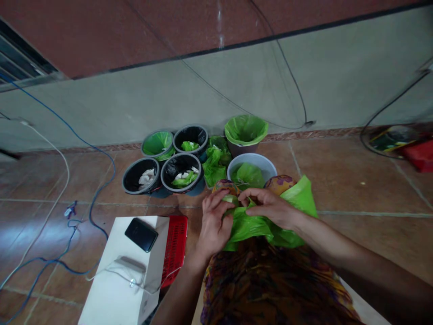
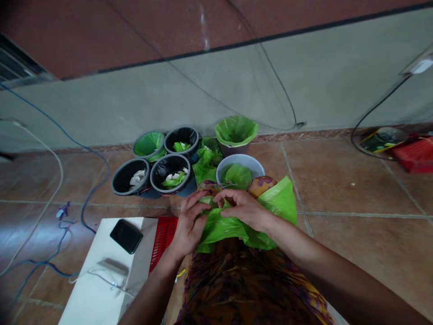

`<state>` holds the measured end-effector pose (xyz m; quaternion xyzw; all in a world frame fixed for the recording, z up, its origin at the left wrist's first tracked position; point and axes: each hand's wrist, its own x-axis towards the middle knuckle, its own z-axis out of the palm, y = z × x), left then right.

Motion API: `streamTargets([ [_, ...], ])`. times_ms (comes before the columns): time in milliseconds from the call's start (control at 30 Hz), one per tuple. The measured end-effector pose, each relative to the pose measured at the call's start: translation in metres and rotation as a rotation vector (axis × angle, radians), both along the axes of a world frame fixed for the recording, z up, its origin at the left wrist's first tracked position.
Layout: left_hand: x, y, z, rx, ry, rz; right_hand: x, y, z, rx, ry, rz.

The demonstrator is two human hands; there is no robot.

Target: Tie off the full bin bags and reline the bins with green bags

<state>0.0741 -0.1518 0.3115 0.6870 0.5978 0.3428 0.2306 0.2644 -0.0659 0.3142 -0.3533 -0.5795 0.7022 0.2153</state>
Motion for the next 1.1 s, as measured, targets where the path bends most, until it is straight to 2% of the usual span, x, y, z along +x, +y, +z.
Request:
streamTargets([
  [133,0.002,0.004,0.001,-0.027,0.048,0.007,0.005,0.002,0.003,0.016,-0.006,0.049],
  [367,-0.003,0.007,-0.013,-0.004,-0.228,0.048,0.016,0.002,-0.003,-0.063,-0.07,0.182],
  [433,-0.005,0.007,-0.017,-0.011,-0.267,0.075,0.017,0.004,-0.002,-0.04,-0.125,0.203],
  [533,-0.006,0.006,-0.019,-0.033,-0.279,0.1,0.02,0.007,0.003,0.153,-0.23,0.094],
  [633,-0.006,0.006,-0.018,-0.034,-0.27,0.117,0.027,0.006,0.009,0.444,-0.133,-0.055],
  [733,-0.004,0.006,-0.015,-0.02,-0.256,0.129,0.039,0.0,0.014,0.565,-0.023,0.011],
  [867,-0.002,0.007,-0.015,-0.019,-0.227,0.142,0.052,-0.009,0.016,0.548,-0.063,0.216],
  [933,-0.001,0.007,-0.017,-0.016,-0.223,0.147,0.054,-0.008,0.015,0.525,-0.083,0.261],
  [1000,-0.001,0.007,-0.018,-0.012,-0.218,0.15,0.051,-0.004,0.013,0.498,-0.106,0.223],
  [1100,-0.001,0.006,-0.019,0.003,-0.203,0.157,0.042,0.003,0.01,0.483,-0.232,0.05],
])
